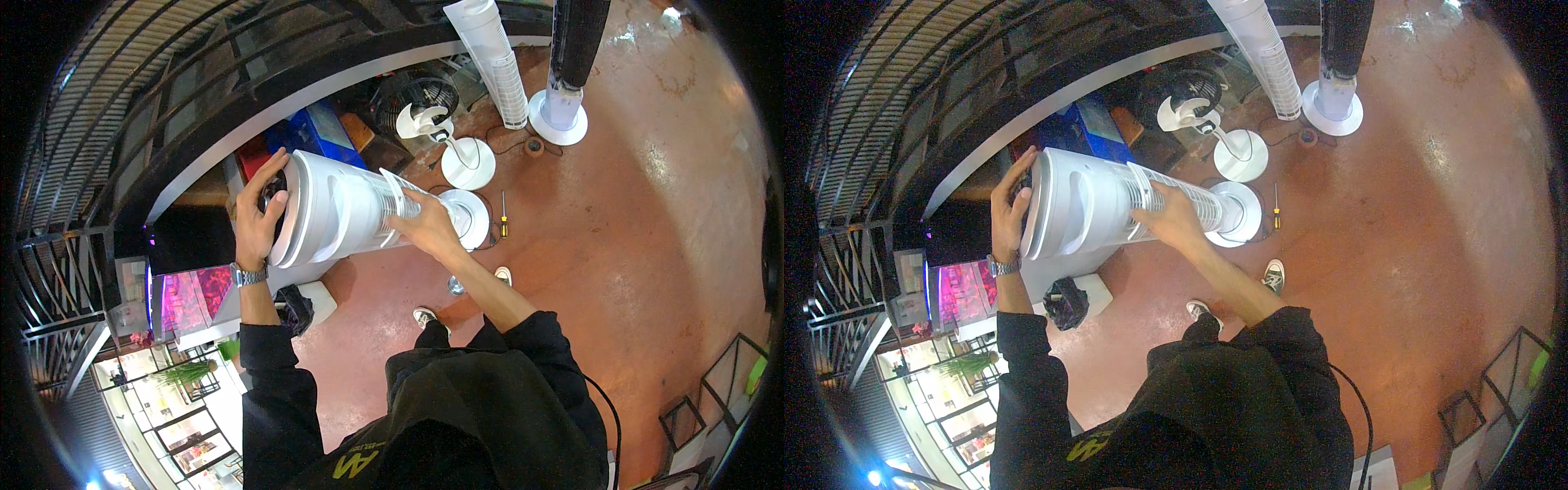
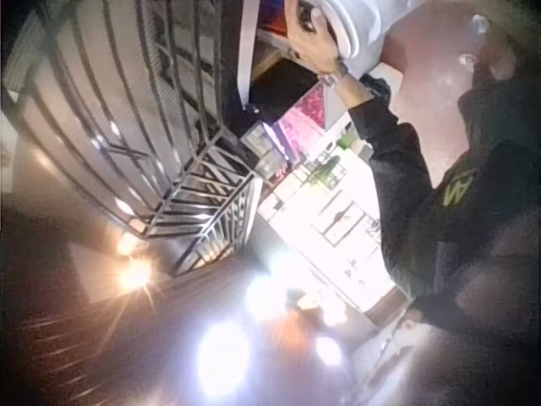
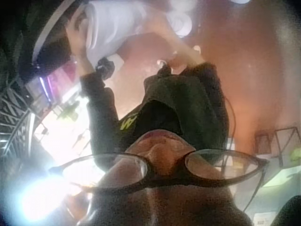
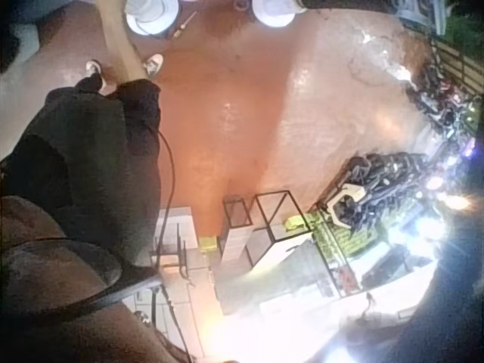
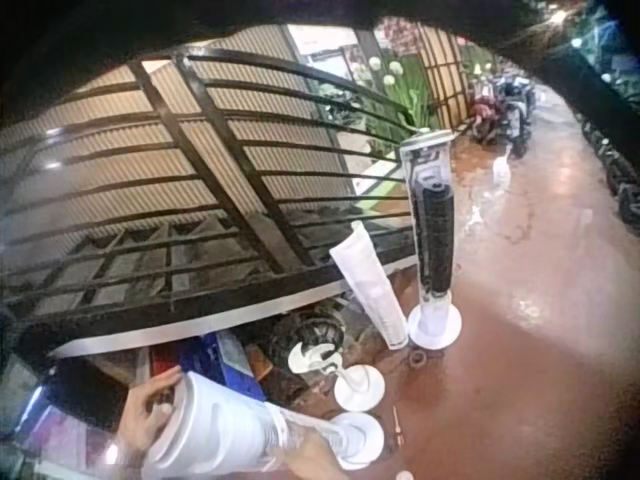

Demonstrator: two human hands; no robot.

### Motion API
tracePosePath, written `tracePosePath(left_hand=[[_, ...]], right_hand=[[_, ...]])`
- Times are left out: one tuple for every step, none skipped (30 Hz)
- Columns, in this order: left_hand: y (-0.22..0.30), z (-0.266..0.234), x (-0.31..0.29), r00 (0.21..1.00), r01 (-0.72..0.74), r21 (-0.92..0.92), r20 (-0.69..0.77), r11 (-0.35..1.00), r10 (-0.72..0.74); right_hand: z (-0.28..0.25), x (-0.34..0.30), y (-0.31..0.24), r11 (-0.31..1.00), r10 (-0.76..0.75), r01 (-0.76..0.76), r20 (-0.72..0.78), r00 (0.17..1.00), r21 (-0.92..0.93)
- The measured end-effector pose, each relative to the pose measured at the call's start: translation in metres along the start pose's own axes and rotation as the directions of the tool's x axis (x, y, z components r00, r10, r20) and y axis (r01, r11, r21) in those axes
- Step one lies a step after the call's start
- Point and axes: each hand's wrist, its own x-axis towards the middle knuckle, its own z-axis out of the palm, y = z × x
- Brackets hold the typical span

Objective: The person uses a screwdriver to tighten screws on the base of a white tower fan. After securing the base, the person attaches the front grill to the fan head.

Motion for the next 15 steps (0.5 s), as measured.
tracePosePath(left_hand=[[0.001,-0.001,-0.001,1.0,0.002,0.001,-0.001,1.0,-0.002],[0.0,-0.002,-0.003,1.0,0.007,0.002,-0.007,1.0,-0.007],[0.0,-0.003,-0.005,1.0,0.011,0.004,-0.013,1.0,-0.011],[-0.003,-0.004,-0.006,1.0,0.017,0.004,-0.016,1.0,-0.017],[-0.006,-0.005,-0.006,1.0,0.019,-0.007,-0.016,1.0,-0.019],[-0.009,-0.006,-0.006,1.0,0.021,-0.018,-0.015,1.0,-0.021],[-0.01,-0.006,-0.005,1.0,0.021,-0.03,-0.012,0.999,-0.022],[-0.008,-0.005,-0.003,1.0,0.024,-0.035,-0.008,0.999,-0.024],[-0.007,-0.004,-0.002,1.0,0.022,-0.033,-0.004,0.999,-0.022],[-0.007,-0.004,-0.002,1.0,0.024,-0.032,0.0,0.999,-0.024],[-0.007,-0.003,-0.002,1.0,0.026,-0.031,0.004,0.999,-0.026],[-0.008,-0.002,-0.003,0.999,0.032,-0.028,0.003,0.999,-0.032],[-0.007,0.0,-0.003,0.999,0.032,-0.029,0.001,0.999,-0.032],[-0.007,0.002,-0.002,0.999,0.032,-0.031,0.0,0.999,-0.032],[-0.007,0.003,-0.001,0.999,0.034,-0.027,-0.001,0.999,-0.034]], right_hand=[[0.006,0.001,-0.002,0.999,-0.016,0.015,-0.018,1.0,-0.04],[0.012,0.002,-0.005,0.996,-0.034,0.031,-0.035,0.999,-0.08],[0.02,0.001,-0.008,0.993,-0.025,0.018,-0.053,0.998,-0.118],[0.024,0.0,-0.014,0.988,-0.013,0.002,-0.071,0.997,-0.154],[0.025,-0.001,-0.014,0.991,0.001,-0.009,-0.065,0.998,-0.131],[0.025,-0.002,-0.015,0.994,0.014,-0.02,-0.057,0.998,-0.107],[0.025,-0.002,-0.014,0.996,0.029,-0.033,-0.053,0.998,-0.083],[0.025,-0.002,-0.012,0.996,0.001,-0.007,-0.059,0.998,-0.09],[0.025,-0.001,-0.008,0.995,-0.027,0.02,-0.064,0.998,-0.095],[0.025,-0.001,-0.005,0.994,-0.052,0.045,-0.067,0.996,-0.101],[0.025,0.001,-0.003,0.996,-0.029,0.023,-0.068,0.997,-0.088],[0.023,0.004,-0.001,0.997,-0.007,0.002,-0.069,0.998,-0.074],[0.019,0.007,-0.001,0.998,0.013,-0.018,-0.076,0.997,-0.063],[0.016,0.009,-0.002,0.998,0.01,-0.011,-0.033,0.999,-0.055],[0.013,0.009,-0.002,0.999,0.008,-0.007,0.012,1.0,-0.044]])
